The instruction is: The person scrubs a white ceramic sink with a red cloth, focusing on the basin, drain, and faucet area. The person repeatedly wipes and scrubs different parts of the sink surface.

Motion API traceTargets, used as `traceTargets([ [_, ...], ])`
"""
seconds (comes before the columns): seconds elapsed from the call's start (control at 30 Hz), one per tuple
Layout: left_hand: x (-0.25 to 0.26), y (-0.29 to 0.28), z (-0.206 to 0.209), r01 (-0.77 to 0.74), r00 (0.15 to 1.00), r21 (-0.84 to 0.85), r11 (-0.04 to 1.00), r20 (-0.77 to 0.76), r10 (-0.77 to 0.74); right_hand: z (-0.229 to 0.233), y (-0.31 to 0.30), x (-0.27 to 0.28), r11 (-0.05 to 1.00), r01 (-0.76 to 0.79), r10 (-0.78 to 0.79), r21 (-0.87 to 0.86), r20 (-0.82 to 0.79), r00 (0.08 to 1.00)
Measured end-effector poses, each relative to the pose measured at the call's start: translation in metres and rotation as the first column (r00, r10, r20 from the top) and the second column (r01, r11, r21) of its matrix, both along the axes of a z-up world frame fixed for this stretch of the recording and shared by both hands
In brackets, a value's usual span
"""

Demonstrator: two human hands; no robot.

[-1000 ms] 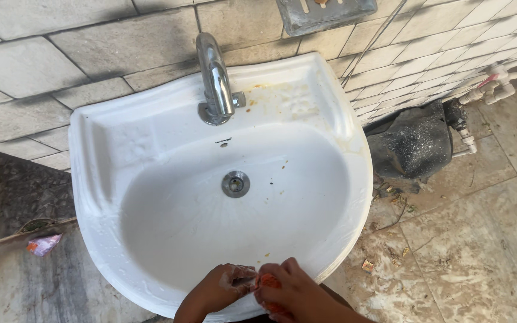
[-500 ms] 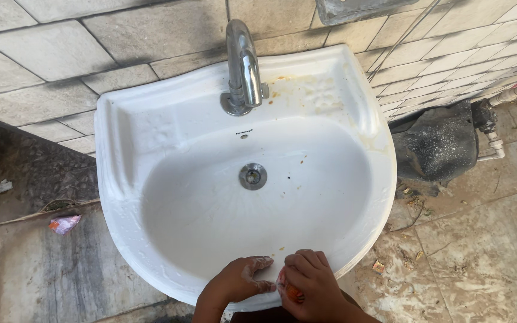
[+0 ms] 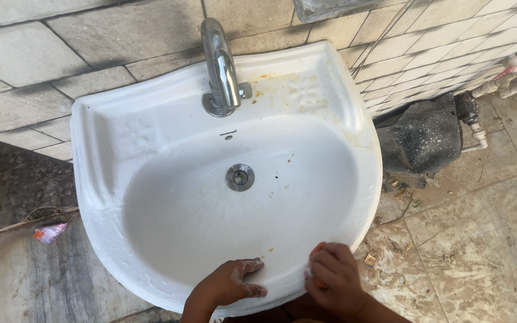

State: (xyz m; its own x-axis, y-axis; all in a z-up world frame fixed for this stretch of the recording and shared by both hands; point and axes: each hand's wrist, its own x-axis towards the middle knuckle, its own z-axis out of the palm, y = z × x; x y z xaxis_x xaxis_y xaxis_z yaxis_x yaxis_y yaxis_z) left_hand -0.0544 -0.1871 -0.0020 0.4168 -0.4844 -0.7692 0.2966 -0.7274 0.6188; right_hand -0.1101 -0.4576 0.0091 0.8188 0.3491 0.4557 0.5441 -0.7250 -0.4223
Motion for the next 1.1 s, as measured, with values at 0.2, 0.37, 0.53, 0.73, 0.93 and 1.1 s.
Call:
traceTargets([
  [0.2, 0.005, -0.004, 0.004, 0.018, 0.999, 0.038, 0.999, -0.042, -0.016, -0.006, -0.016, 0.007, 0.935, -0.353, 0.351, -0.029, -0.052, 0.935],
  [0.37, 0.002, -0.003, 0.001, 0.014, 1.000, 0.027, 1.000, -0.027, -0.013, -0.007, -0.107, 0.067, 0.993, 0.012, -0.012, -0.120, 0.005, 1.000],
  [0.53, -0.002, -0.003, -0.002, -0.025, 1.000, 0.007, 1.000, -0.010, 0.025, -0.006, -0.049, 0.034, 0.995, -0.056, 0.055, -0.079, -0.025, 0.998],
  [0.73, -0.005, 0.002, -0.008, -0.013, 0.999, -0.056, 0.998, 0.040, 0.015, 0.000, 0.049, -0.006, 0.950, -0.297, 0.308, 0.093, -0.147, 0.940],
  [0.93, -0.005, 0.003, -0.008, 0.000, 1.000, -0.051, 0.999, 0.019, 0.001, 0.007, -0.095, 0.070, 0.985, -0.055, 0.043, -0.163, -0.075, 0.996],
  [1.1, -0.007, 0.005, -0.007, 0.014, 0.999, -0.070, 0.997, 0.041, -0.012, 0.008, -0.063, 0.066, 0.983, 0.050, -0.074, -0.179, -0.128, 0.989],
])
